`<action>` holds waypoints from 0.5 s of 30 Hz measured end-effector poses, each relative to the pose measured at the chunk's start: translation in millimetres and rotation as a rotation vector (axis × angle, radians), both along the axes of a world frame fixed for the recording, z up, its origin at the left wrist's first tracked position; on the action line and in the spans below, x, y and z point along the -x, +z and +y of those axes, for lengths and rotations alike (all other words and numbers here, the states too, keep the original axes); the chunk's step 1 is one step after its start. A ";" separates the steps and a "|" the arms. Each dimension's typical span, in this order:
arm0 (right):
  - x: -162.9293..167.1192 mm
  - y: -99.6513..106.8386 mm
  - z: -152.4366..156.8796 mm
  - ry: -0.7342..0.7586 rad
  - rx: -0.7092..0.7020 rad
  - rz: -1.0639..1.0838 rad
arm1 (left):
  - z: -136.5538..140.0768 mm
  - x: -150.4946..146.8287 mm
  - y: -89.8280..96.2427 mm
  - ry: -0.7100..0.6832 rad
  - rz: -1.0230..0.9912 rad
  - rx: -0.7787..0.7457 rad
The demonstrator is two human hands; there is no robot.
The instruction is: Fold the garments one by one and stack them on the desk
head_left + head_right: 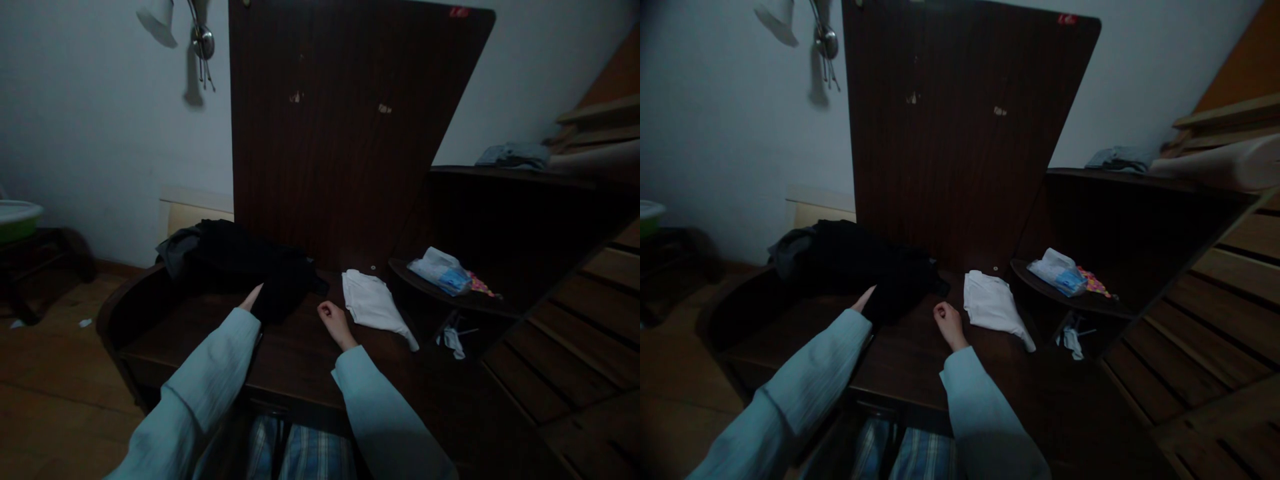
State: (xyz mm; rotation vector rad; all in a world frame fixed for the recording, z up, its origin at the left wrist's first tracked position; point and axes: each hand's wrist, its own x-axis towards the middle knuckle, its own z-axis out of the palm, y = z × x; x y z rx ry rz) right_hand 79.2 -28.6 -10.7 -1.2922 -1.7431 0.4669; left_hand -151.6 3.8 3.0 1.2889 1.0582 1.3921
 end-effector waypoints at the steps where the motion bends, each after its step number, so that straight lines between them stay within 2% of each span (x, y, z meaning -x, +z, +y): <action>1: 0.5 -0.5 0.1 0.011 0.005 0.015 | -2.5 -6.2 1.9 -0.101 -0.019 0.044; 5: 0.2 -4.8 3.0 0.036 0.031 0.052 | -17.6 -26.2 10.1 -0.644 -0.135 0.217; 8: -1.7 -7.2 5.3 0.113 -0.029 0.047 | -26.7 -33.9 14.0 -0.896 -0.136 0.245; 10: -2.6 -7.9 5.9 0.180 -0.074 0.019 | -29.0 -35.4 14.8 -0.926 -0.134 0.241; 15: -2.9 -11.8 9.3 0.207 -0.080 -0.011 | -28.0 -33.0 15.4 -0.812 -0.107 0.257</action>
